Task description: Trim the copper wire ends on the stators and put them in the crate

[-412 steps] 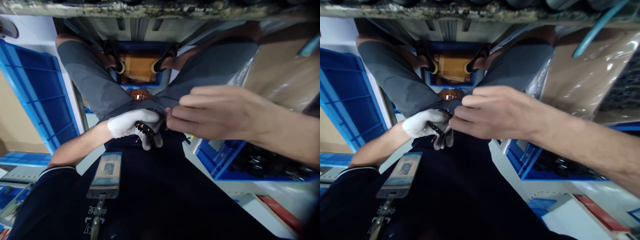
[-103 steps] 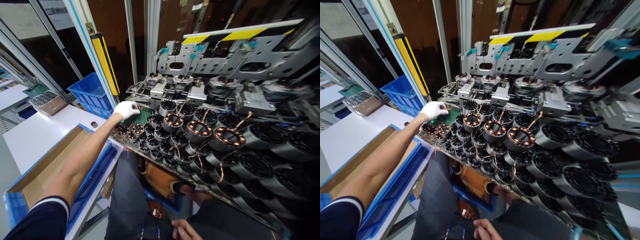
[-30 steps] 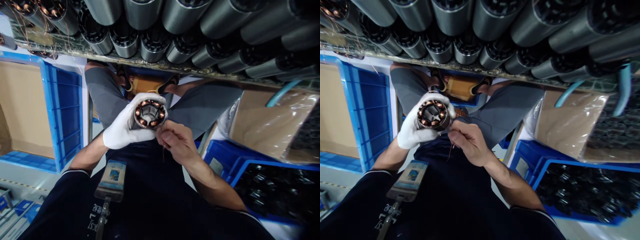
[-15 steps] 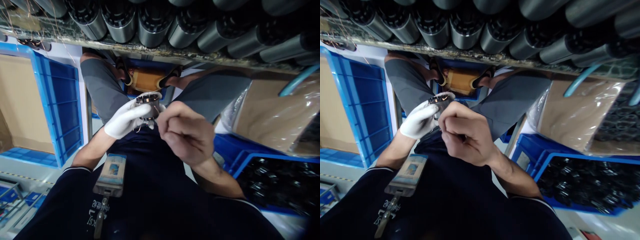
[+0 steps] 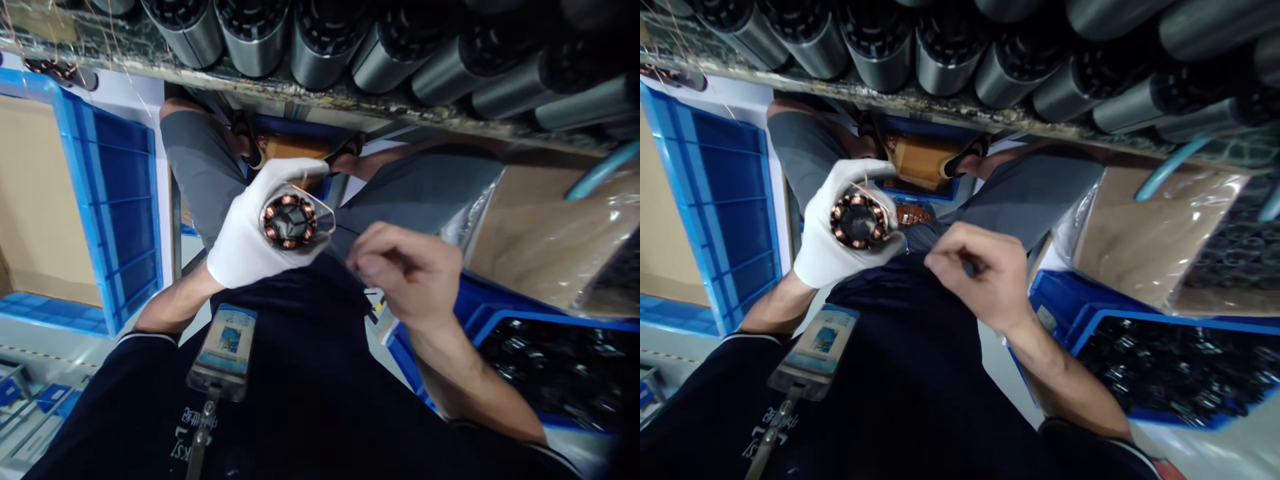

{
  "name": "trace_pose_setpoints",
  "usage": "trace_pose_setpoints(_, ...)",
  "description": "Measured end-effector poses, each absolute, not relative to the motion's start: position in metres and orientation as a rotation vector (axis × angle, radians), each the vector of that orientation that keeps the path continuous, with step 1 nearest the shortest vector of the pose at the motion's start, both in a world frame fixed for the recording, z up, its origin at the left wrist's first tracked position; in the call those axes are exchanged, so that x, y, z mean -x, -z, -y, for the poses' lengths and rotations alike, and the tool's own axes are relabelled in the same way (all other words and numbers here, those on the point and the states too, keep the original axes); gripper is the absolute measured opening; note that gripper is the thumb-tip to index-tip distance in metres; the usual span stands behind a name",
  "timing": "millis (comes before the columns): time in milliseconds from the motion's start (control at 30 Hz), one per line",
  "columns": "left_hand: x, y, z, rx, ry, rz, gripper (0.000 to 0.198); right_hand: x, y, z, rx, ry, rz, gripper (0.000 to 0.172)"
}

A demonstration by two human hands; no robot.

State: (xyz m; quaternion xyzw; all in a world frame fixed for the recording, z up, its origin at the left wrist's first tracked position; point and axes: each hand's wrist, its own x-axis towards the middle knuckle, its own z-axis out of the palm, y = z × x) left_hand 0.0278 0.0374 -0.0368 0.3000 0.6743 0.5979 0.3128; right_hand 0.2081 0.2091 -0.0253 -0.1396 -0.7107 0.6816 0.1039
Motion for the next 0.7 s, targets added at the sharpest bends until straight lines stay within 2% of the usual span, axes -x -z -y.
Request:
trace_pose_setpoints(33,-0.029,0.03,-0.035,-0.808,-1.515,-1.763,0.078,-0.201,0.027,-0.207,0.515,-2.07,2.009,0.012)
trace_pose_setpoints(133,-0.038,0.018,-0.03,-0.81,-1.405,-1.737,0.09,-0.178,0.031,-0.198,0.602,-2.248,1.855,0.024)
trace_pose_setpoints(167,-0.042,0.016,-0.029,-0.809,-1.386,-1.751,0.093,-0.172,0.031,-0.195,0.589,-2.254,1.853,0.023)
trace_pose_setpoints(300,-0.061,0.021,-0.024,-0.715,-1.327,-1.871,0.095,-0.163,0.028,-0.193,0.568,-1.966,2.026,0.023)
trace_pose_setpoints(367,-0.069,0.028,-0.024,-0.684,-1.428,-1.897,0.093,-0.166,0.025,-0.196,0.545,-1.842,2.105,0.022)
trace_pose_setpoints(533,-0.074,0.039,-0.031,-0.9,-1.664,-1.991,0.06,-0.173,0.024,-0.203,0.508,-1.804,2.114,0.014)
trace_pose_setpoints(633,-0.065,0.035,-0.033,-1.029,-1.698,-1.944,0.049,-0.176,0.023,-0.215,0.583,-1.896,2.055,0.013)
trace_pose_setpoints(700,-0.057,0.028,-0.033,-0.956,-1.658,-1.948,0.041,-0.179,0.022,-0.226,0.681,-1.765,1.983,0.015)
